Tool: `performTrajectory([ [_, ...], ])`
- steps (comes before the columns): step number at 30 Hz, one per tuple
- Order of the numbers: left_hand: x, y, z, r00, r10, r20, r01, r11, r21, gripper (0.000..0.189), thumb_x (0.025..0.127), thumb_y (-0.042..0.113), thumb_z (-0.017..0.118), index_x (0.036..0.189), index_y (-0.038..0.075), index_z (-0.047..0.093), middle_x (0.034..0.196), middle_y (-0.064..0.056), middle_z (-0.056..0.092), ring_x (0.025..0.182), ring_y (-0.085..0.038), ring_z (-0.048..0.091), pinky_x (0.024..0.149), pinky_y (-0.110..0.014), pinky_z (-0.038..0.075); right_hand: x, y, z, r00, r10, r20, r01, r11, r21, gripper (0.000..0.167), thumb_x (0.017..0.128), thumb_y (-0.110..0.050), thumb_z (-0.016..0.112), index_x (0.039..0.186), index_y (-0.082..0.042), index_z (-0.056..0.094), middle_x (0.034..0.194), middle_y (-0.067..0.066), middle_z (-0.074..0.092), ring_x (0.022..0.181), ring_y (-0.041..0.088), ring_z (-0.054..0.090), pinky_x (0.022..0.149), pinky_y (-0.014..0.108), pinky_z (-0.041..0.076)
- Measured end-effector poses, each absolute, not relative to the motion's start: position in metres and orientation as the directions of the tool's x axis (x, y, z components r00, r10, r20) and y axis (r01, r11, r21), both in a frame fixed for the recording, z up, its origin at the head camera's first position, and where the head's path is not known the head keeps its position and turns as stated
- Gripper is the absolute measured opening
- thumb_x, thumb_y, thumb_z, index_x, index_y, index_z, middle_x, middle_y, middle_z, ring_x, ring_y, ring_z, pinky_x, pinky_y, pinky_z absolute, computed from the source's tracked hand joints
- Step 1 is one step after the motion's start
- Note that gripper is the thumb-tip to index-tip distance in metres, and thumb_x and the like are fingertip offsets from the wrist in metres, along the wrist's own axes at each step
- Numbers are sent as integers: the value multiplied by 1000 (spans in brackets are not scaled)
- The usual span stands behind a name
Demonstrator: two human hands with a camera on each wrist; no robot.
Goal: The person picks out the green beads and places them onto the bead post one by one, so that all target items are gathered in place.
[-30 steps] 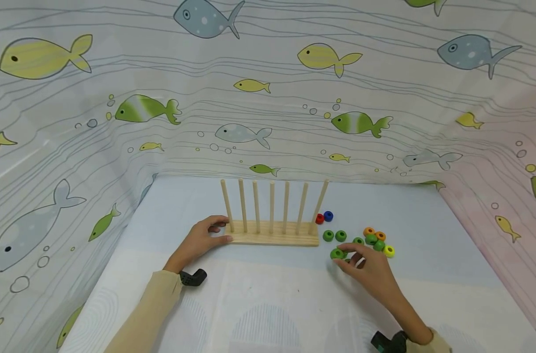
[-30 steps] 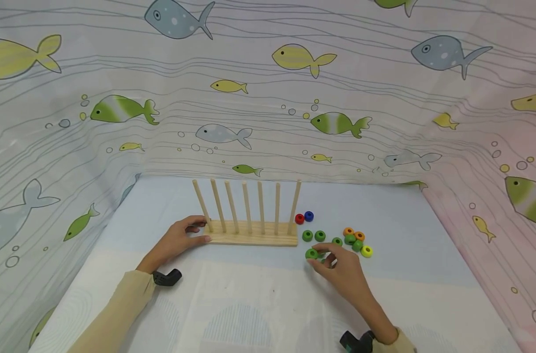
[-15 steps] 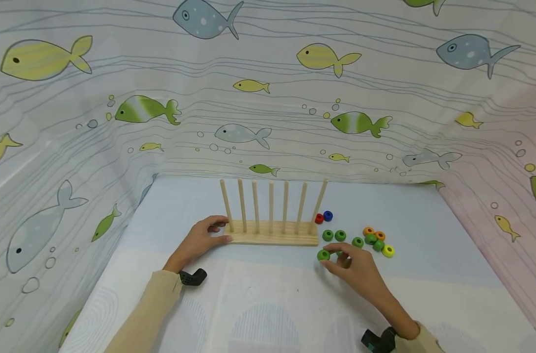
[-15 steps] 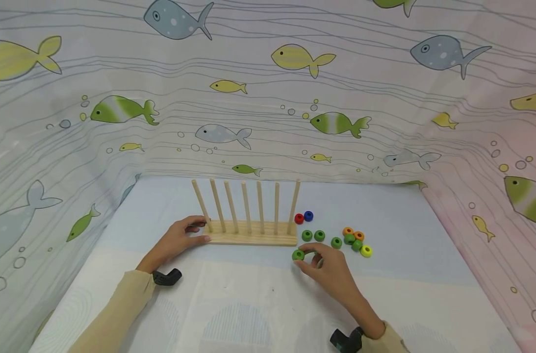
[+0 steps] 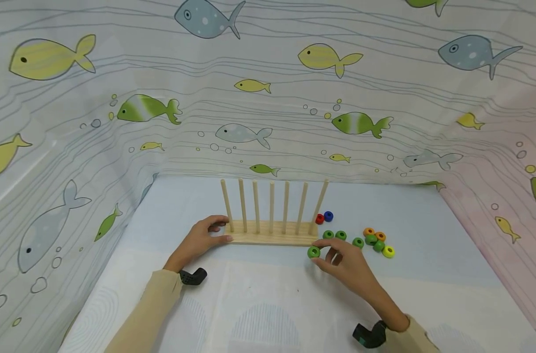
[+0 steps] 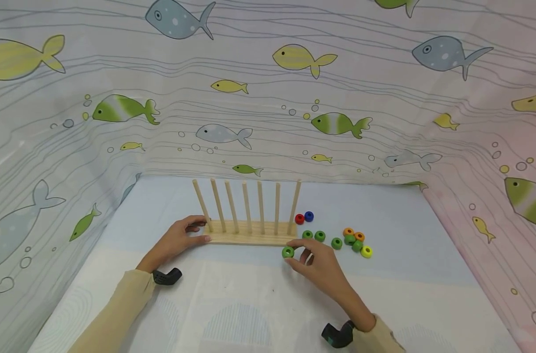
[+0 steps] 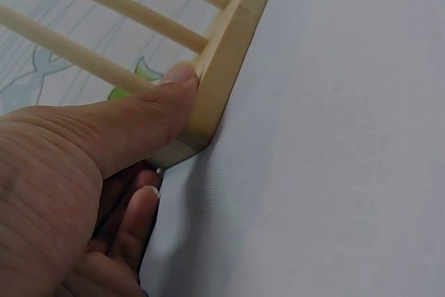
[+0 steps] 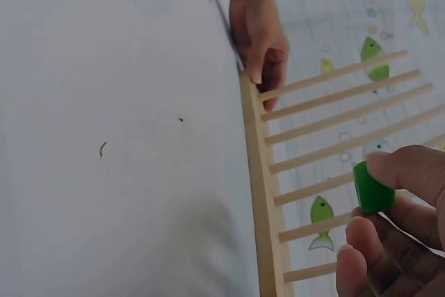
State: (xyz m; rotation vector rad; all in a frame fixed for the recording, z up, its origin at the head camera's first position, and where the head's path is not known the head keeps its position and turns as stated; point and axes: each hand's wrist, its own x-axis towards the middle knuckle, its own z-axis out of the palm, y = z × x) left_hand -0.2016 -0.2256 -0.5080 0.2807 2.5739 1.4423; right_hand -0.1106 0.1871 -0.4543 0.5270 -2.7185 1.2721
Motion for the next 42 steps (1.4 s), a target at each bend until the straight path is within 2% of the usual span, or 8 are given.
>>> performTrajectory([
  [6, -201, -225, -507, -966, 249, -70, 71, 516, 854, 71, 86, 38, 86, 146, 13, 56, 141, -11, 58, 125, -31, 55, 107, -51, 45, -112, 180, -453, -936, -279, 217, -343, 569, -748, 34, 86, -21, 87, 117, -22, 74, 93, -10, 68, 72, 8, 61, 64, 26, 56],
  [18, -200, -224, -504, -963, 260, -71, 77, 519, 851, 70, 86, 36, 86, 145, 12, 57, 141, -11, 59, 124, -31, 55, 107, -51, 45, -118, 165, -450, -908, -351, 230, -393, 517, -761, 32, 88, -28, 85, 118, -24, 75, 105, -14, 70, 75, 8, 62, 66, 27, 57],
  [25, -204, -225, -505, -962, 267, -57, 91, 511, 855, 70, 85, 40, 86, 144, 14, 58, 139, -10, 60, 124, -31, 55, 107, -51, 45, -124, 157, -449, -889, -367, 275, -436, 489, -755, 32, 88, -30, 84, 118, -24, 74, 90, -9, 69, 70, 7, 60, 62, 29, 55],
  [33, -204, -225, -508, -965, 254, -63, 81, 520, 850, 68, 84, 41, 86, 141, 16, 60, 138, -9, 61, 122, -29, 56, 106, -50, 46, -132, 140, -443, -868, -392, 304, -471, 461, -752, 32, 87, -27, 86, 116, -22, 75, 102, -12, 71, 72, 6, 61, 63, 27, 56],
  [42, -201, -226, -507, -967, 246, -59, 83, 530, 844, 67, 84, 40, 87, 140, 15, 61, 137, -8, 62, 120, -28, 57, 105, -50, 46, -136, 123, -438, -850, -420, 317, -497, 440, -748, 32, 87, -22, 86, 117, -17, 75, 108, -9, 72, 72, 8, 61, 63, 28, 56],
])
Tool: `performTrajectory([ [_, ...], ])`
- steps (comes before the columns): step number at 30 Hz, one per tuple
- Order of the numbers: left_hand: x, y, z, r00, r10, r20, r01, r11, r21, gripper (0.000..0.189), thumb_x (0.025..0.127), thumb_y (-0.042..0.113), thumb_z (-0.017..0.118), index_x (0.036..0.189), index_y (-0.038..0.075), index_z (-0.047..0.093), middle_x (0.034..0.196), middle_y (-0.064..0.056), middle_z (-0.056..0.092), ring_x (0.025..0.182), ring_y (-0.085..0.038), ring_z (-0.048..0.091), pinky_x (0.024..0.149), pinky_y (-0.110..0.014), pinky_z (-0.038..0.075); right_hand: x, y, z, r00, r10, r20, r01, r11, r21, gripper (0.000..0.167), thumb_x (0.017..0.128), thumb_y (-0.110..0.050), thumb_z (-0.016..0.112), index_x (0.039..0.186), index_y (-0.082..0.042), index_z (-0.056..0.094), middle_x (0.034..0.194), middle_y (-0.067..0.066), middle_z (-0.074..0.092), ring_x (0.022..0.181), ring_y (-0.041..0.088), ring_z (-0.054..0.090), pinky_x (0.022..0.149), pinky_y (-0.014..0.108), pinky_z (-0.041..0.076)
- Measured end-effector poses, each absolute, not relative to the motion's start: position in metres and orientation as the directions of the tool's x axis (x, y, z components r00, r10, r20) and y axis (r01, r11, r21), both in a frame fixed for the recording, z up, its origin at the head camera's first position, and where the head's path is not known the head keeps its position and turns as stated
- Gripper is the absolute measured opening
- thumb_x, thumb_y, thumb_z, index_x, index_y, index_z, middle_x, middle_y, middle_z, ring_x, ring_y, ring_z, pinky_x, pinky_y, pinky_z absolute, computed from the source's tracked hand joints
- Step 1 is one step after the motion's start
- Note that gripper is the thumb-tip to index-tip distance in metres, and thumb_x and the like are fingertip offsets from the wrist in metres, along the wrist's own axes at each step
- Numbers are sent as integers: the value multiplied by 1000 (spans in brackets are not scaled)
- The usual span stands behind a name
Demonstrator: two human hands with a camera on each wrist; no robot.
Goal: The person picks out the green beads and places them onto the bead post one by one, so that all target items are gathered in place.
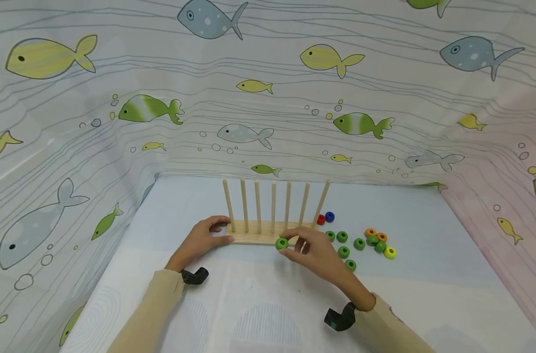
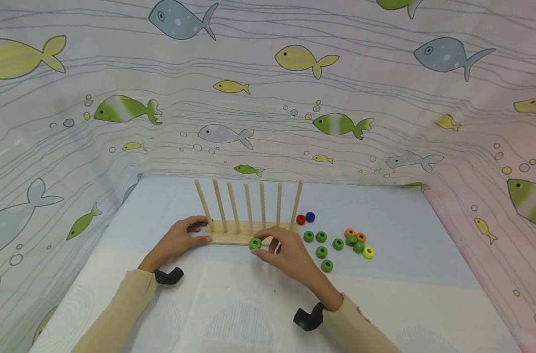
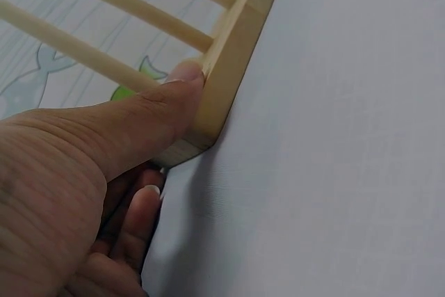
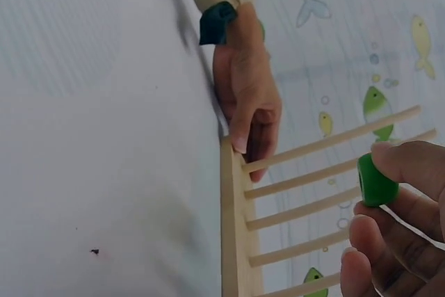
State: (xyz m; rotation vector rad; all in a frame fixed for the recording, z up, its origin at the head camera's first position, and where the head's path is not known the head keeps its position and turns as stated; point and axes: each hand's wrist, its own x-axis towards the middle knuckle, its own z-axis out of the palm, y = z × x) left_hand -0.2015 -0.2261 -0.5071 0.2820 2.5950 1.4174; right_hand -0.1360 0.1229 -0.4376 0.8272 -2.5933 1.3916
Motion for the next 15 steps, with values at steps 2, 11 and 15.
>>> performTrajectory([
  [2, -201, -226, -507, -968, 246, -58, 84, 530, 844, 67, 84, 40, 87, 140, 14, 61, 137, -8, 62, 120, -28, 57, 105, -49, 46, -138, 120, -437, -845, -423, 326, -505, 437, -744, 32, 87, -23, 86, 117, -18, 75, 110, -9, 72, 73, 7, 61, 63, 29, 57],
  [11, -201, -226, -506, -966, 252, -52, 92, 526, 845, 67, 85, 38, 87, 141, 14, 61, 138, -9, 62, 121, -30, 58, 105, -50, 47, -148, 104, -432, -813, -450, 369, -553, 399, -732, 30, 88, -23, 85, 117, -19, 75, 102, -9, 73, 69, 6, 62, 60, 29, 57],
  [15, -201, -226, -506, -966, 252, -57, 87, 525, 847, 66, 85, 38, 87, 141, 14, 61, 139, -9, 61, 123, -30, 58, 106, -50, 47, -150, 97, -427, -809, -458, 370, -558, 397, -729, 32, 89, -24, 84, 119, -19, 75, 100, -10, 72, 70, 6, 61, 58, 28, 56],
])
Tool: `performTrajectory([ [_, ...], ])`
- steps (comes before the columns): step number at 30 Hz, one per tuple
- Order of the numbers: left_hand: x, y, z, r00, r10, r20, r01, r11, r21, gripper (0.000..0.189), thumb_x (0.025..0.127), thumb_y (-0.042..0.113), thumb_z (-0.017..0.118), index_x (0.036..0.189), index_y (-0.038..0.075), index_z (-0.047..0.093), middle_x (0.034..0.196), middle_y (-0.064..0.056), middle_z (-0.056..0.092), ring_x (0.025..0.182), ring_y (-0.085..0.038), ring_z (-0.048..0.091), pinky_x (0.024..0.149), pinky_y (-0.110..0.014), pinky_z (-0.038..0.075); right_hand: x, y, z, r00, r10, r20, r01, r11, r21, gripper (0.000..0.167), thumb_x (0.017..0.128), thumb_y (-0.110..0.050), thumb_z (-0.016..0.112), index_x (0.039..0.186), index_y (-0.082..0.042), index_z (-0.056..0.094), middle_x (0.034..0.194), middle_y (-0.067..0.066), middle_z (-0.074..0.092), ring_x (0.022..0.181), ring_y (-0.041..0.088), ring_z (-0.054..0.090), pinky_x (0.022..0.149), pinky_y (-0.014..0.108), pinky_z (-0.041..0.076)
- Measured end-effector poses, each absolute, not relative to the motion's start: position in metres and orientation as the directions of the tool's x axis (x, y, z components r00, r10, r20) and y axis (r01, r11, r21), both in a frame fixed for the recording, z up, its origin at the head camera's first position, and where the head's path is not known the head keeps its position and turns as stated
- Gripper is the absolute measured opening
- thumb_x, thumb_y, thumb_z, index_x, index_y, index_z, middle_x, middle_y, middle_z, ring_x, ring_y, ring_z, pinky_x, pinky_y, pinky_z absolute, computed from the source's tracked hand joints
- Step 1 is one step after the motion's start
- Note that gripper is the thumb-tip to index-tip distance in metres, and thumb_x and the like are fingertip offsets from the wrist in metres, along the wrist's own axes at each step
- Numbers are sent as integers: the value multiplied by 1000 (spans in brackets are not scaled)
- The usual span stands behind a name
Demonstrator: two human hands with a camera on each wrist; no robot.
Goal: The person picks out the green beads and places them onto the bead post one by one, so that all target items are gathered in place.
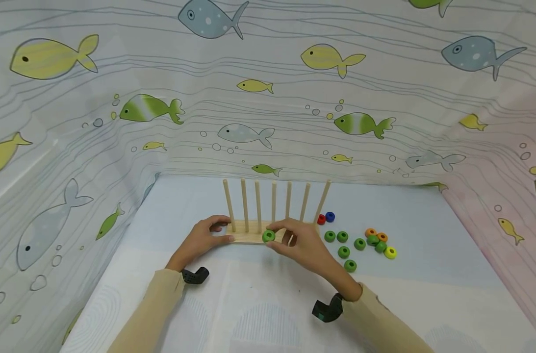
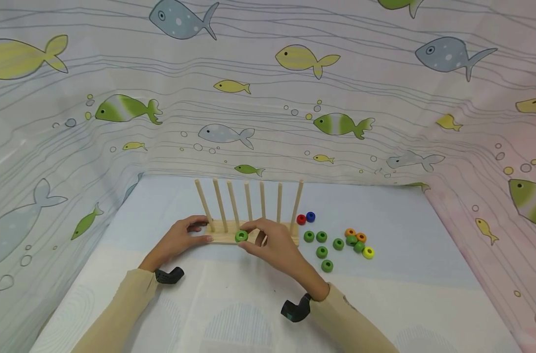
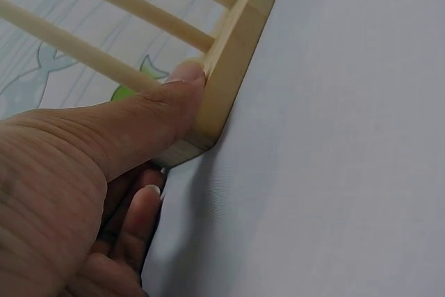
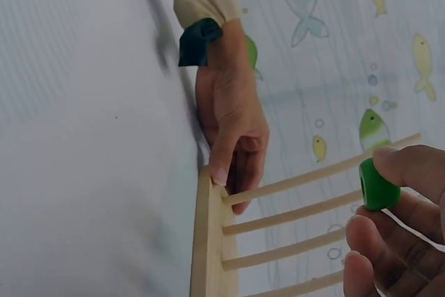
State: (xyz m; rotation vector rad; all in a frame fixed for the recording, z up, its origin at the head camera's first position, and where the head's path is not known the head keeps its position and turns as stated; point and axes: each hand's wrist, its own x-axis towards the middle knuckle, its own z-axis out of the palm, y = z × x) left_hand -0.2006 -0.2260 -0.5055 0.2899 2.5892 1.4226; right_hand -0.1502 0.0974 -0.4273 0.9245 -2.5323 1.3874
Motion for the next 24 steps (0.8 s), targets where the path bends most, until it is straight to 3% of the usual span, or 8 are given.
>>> performTrajectory([
  [17, -200, -225, -505, -971, 230, -64, 71, 533, 843, 65, 85, 37, 87, 141, 15, 61, 138, -9, 62, 121, -29, 58, 106, -50, 47, -155, 76, -408, -813, -457, 362, -554, 410, -725, 32, 89, -24, 84, 119, -19, 75, 102, -8, 72, 67, 5, 60, 52, 26, 51],
  [24, -199, -225, -504, -971, 233, -62, 73, 531, 844, 66, 85, 37, 87, 141, 15, 60, 139, -9, 62, 121, -29, 58, 106, -50, 47, -159, 67, -400, -803, -461, 378, -572, 417, -707, 33, 89, -27, 84, 120, -18, 75, 96, -9, 72, 66, 3, 60, 51, 25, 51],
])
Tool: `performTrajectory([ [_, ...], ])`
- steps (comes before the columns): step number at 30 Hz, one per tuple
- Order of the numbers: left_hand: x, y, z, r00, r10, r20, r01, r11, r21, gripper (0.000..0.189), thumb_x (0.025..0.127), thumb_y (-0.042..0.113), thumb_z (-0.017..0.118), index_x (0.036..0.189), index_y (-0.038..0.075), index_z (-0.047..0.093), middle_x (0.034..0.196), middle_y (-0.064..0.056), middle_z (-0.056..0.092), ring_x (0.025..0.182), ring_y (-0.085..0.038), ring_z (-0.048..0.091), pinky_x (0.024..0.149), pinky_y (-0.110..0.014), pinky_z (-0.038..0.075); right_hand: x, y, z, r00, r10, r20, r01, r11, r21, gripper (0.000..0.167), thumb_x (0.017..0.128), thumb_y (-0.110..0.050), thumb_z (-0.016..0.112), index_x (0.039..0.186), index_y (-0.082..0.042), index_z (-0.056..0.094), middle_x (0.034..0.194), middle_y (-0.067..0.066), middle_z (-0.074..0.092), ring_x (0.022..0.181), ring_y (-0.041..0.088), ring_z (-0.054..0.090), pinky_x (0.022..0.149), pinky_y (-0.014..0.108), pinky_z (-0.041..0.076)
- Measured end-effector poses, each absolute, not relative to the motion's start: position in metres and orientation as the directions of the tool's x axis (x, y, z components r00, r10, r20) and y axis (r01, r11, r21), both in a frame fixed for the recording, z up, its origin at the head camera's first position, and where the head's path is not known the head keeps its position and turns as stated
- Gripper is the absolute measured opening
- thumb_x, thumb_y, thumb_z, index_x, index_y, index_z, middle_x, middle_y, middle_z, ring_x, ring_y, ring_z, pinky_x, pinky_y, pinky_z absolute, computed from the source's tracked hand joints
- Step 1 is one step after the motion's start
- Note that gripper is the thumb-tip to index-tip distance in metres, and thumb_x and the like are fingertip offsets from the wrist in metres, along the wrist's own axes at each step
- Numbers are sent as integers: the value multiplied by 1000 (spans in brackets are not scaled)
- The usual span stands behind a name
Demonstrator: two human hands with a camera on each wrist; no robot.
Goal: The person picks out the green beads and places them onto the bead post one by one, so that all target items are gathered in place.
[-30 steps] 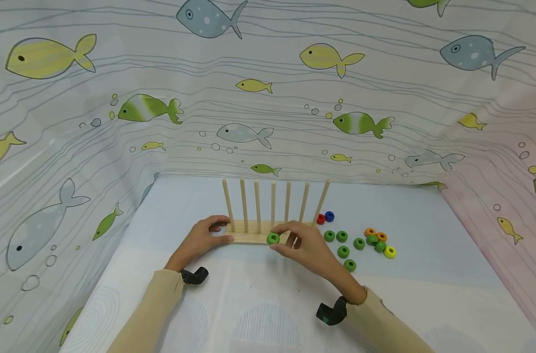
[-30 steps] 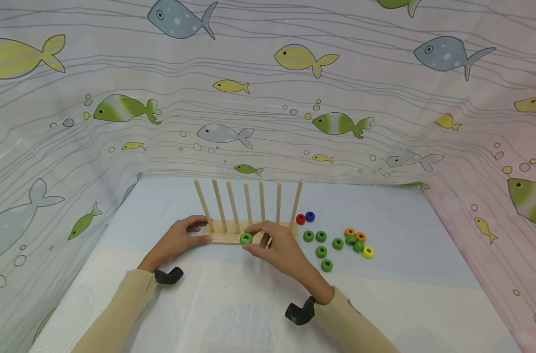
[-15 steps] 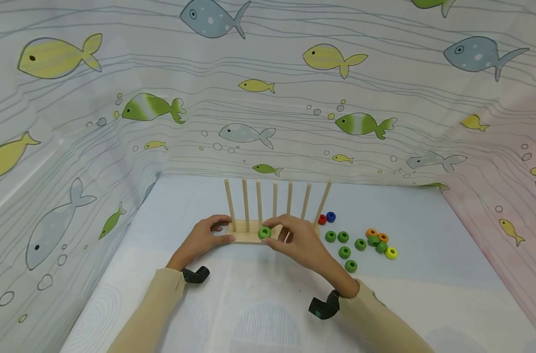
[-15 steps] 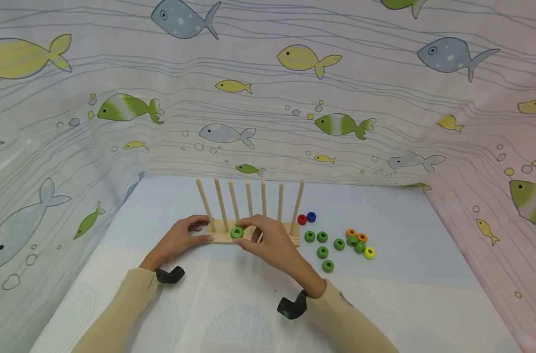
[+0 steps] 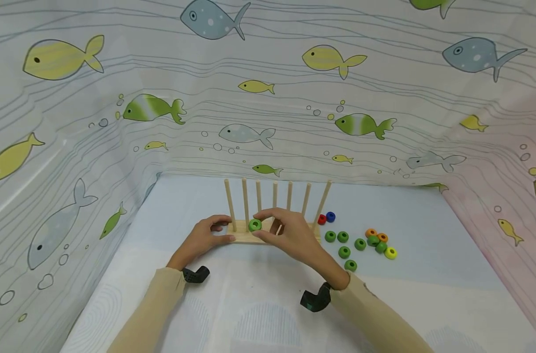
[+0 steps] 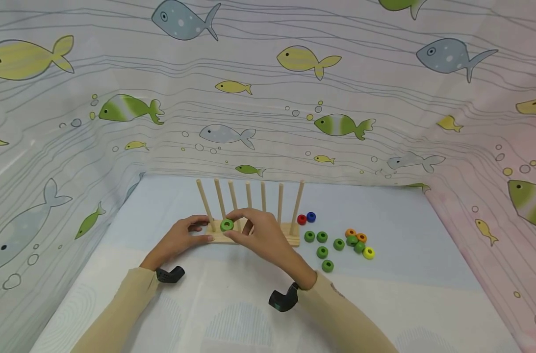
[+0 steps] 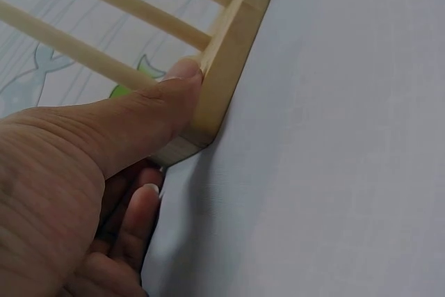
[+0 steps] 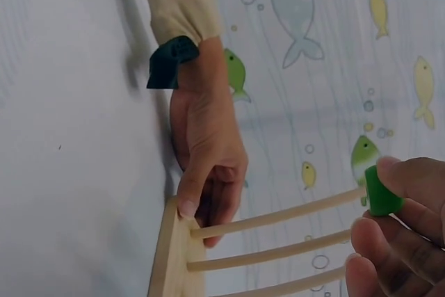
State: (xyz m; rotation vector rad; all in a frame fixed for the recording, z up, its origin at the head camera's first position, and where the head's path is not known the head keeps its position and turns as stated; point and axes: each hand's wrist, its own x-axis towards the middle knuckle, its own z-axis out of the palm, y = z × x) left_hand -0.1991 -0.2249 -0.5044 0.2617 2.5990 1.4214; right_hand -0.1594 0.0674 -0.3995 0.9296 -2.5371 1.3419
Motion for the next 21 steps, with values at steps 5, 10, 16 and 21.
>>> performTrajectory([
  [5, -199, -224, -504, -970, 236, -58, 80, 536, 840, 65, 86, 36, 86, 141, 14, 60, 139, -10, 61, 121, -30, 59, 106, -50, 47, -162, 65, -394, -769, -481, 422, -620, 395, -678, 33, 89, -23, 84, 120, -14, 74, 97, -6, 73, 62, 2, 58, 49, 23, 48],
  [10, -198, -223, -503, -970, 238, -53, 85, 534, 841, 65, 85, 34, 87, 141, 13, 60, 138, -11, 61, 121, -31, 59, 105, -50, 48, -165, 64, -387, -746, -479, 462, -651, 377, -659, 33, 88, -19, 84, 119, -12, 75, 99, -5, 74, 60, 1, 57, 48, 23, 47],
  [16, -198, -222, -502, -971, 233, -51, 85, 538, 839, 65, 86, 35, 86, 141, 14, 60, 138, -10, 61, 121, -30, 59, 105, -50, 48, -168, 58, -379, -741, -472, 478, -658, 366, -658, 32, 89, -22, 84, 119, -13, 75, 99, -5, 74, 60, -1, 58, 49, 23, 48],
  [21, -198, -222, -502, -970, 237, -56, 82, 536, 840, 65, 86, 34, 86, 142, 13, 60, 139, -12, 61, 122, -32, 59, 106, -50, 47, -169, 51, -373, -728, -466, 503, -674, 354, -648, 31, 89, -20, 84, 118, -12, 75, 106, -4, 75, 60, -2, 59, 49, 23, 48],
])
